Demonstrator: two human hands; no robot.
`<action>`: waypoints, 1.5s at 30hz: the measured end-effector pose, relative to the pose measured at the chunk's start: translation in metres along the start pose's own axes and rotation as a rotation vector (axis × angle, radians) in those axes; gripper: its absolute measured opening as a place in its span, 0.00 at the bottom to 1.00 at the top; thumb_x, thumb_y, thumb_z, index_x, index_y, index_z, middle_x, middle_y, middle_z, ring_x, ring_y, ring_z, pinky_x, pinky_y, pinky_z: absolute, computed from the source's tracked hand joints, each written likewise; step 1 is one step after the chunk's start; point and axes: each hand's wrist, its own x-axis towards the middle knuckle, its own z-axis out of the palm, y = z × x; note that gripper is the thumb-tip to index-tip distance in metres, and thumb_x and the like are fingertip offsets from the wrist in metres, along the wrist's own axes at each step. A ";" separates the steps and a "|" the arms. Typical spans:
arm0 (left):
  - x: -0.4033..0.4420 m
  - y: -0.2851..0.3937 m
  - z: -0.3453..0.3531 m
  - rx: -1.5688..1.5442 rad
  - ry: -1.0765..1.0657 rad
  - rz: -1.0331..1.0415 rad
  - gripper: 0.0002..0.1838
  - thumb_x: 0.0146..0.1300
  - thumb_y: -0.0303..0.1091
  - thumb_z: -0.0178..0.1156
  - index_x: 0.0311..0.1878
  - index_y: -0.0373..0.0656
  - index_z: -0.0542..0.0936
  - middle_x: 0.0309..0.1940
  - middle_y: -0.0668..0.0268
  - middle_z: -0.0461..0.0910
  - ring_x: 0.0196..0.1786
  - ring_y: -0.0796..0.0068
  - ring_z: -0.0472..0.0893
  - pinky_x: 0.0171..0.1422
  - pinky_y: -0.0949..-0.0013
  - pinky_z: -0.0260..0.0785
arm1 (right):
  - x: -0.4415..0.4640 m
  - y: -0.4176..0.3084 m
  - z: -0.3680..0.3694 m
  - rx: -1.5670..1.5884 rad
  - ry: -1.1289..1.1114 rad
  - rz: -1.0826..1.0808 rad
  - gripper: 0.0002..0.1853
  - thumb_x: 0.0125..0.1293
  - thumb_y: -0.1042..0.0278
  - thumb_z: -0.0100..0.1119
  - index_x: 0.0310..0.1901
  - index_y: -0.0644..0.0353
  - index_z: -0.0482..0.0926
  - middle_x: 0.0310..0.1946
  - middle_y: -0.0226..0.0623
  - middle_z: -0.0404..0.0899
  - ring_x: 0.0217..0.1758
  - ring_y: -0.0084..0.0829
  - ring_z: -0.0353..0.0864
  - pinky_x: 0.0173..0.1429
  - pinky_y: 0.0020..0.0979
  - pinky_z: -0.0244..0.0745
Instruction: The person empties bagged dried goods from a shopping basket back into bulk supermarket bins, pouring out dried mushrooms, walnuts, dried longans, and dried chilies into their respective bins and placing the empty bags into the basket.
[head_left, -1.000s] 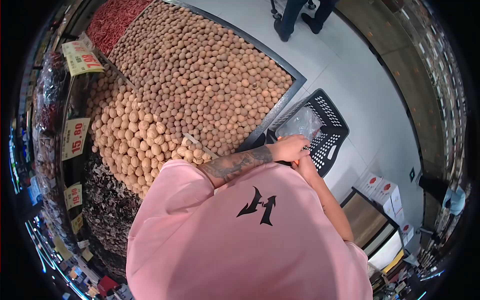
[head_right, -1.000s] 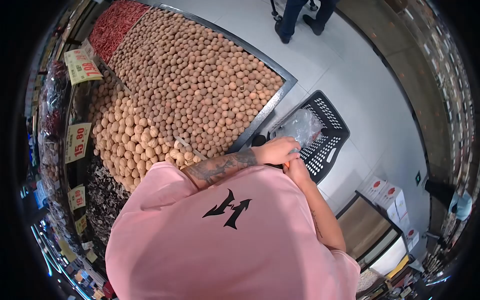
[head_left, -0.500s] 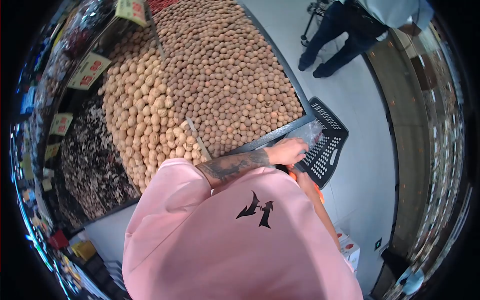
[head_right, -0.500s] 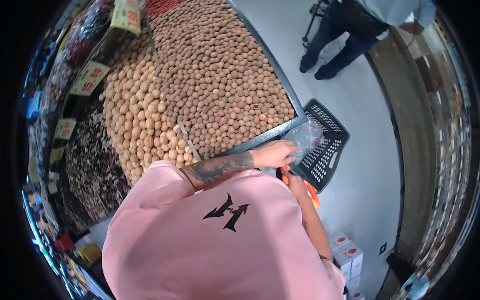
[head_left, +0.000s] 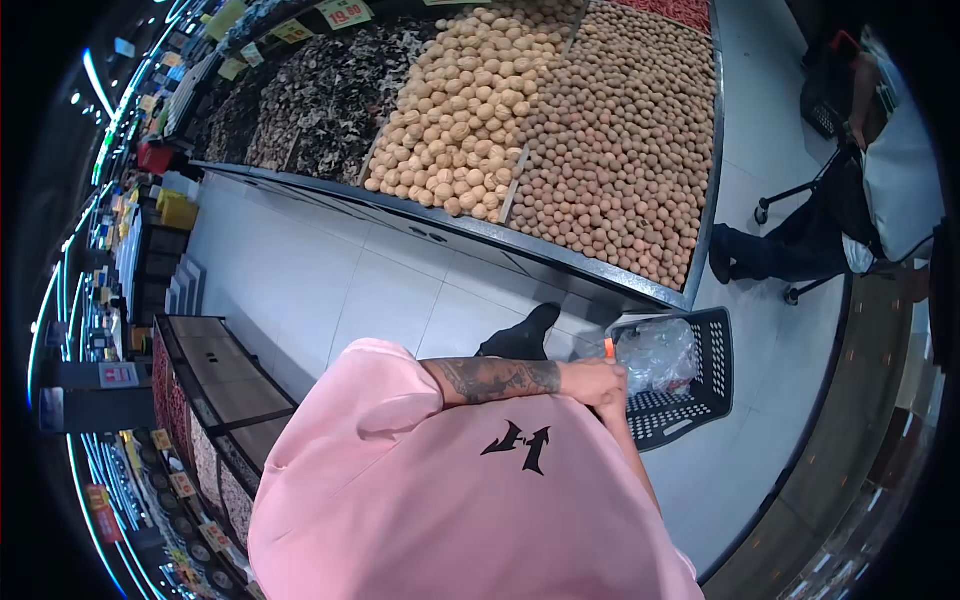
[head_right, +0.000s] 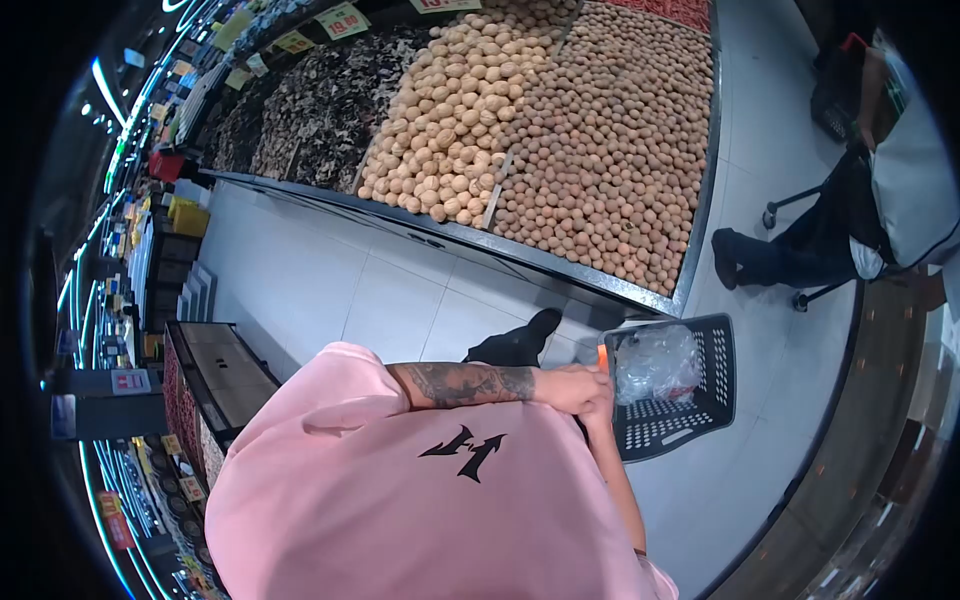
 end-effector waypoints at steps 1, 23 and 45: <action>-0.008 0.008 -0.008 -0.022 0.030 0.008 0.23 0.52 0.32 0.59 0.54 0.41 0.76 0.51 0.56 0.74 0.57 0.52 0.74 0.57 0.55 0.71 | 0.000 0.011 0.002 0.034 -0.004 -0.047 0.22 0.57 0.65 0.64 0.54 0.58 0.77 0.44 0.46 0.82 0.46 0.49 0.82 0.52 0.41 0.76; -0.121 -0.046 -0.014 -0.174 -0.182 -0.124 0.39 0.54 0.38 0.62 0.70 0.49 0.61 0.58 0.52 0.71 0.59 0.47 0.73 0.61 0.49 0.67 | 0.012 -0.042 0.046 -0.294 0.006 0.254 0.19 0.58 0.78 0.59 0.53 0.68 0.75 0.46 0.47 0.80 0.51 0.36 0.80 0.55 0.35 0.74; -0.371 -0.250 0.012 -0.237 -0.019 -0.956 0.25 0.59 0.48 0.59 0.54 0.40 0.79 0.50 0.49 0.80 0.56 0.51 0.78 0.62 0.57 0.69 | -0.010 -0.117 0.139 -0.688 0.127 0.433 0.21 0.56 0.69 0.58 0.53 0.56 0.77 0.39 0.56 0.81 0.44 0.55 0.81 0.53 0.46 0.76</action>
